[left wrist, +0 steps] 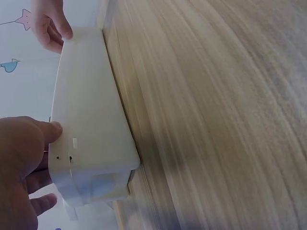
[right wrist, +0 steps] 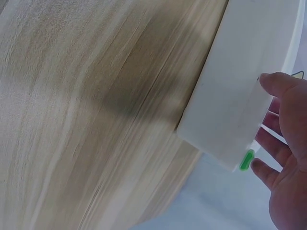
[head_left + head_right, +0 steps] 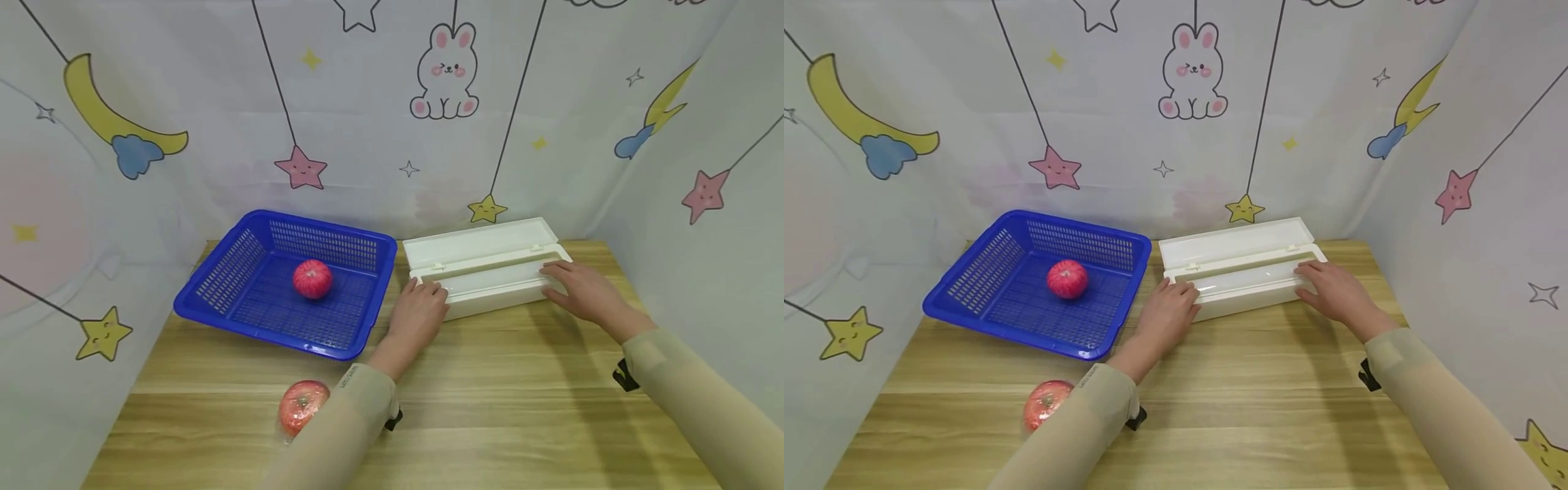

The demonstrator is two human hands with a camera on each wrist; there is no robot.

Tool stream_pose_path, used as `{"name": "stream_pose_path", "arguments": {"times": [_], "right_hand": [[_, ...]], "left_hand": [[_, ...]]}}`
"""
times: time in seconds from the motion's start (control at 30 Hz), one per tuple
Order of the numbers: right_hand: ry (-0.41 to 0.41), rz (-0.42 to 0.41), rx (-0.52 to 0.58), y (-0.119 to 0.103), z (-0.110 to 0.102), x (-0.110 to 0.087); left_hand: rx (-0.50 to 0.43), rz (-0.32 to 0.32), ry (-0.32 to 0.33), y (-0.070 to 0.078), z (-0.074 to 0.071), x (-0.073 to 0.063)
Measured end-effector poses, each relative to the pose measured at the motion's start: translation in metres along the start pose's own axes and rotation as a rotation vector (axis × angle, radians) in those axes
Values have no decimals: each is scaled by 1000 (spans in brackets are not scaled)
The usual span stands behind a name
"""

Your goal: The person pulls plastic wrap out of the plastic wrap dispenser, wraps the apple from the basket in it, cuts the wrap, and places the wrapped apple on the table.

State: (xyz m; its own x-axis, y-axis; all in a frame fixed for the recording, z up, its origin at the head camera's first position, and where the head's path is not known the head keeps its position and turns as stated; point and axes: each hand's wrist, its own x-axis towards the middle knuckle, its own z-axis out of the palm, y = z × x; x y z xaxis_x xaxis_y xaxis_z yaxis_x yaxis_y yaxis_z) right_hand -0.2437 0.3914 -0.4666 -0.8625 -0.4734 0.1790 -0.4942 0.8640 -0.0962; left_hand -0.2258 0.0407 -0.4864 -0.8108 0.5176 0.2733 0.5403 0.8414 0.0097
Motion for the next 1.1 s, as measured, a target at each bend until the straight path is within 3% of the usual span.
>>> {"name": "stream_pose_path", "arguments": {"times": [0.47,0.77,0.93,1.1], "right_hand": [[74,-36,29,7,5,-1],[93,-24,102,11,4,3],[77,9,154,14,2,10],[9,65,186,15,0,15]], "left_hand": [[-33,-8,34,-2,3,0],[-86,-17,17,-2,-1,1],[-111,-15,14,-3,-2,3],[-130,-16,-12,-4,-3,5]]}}
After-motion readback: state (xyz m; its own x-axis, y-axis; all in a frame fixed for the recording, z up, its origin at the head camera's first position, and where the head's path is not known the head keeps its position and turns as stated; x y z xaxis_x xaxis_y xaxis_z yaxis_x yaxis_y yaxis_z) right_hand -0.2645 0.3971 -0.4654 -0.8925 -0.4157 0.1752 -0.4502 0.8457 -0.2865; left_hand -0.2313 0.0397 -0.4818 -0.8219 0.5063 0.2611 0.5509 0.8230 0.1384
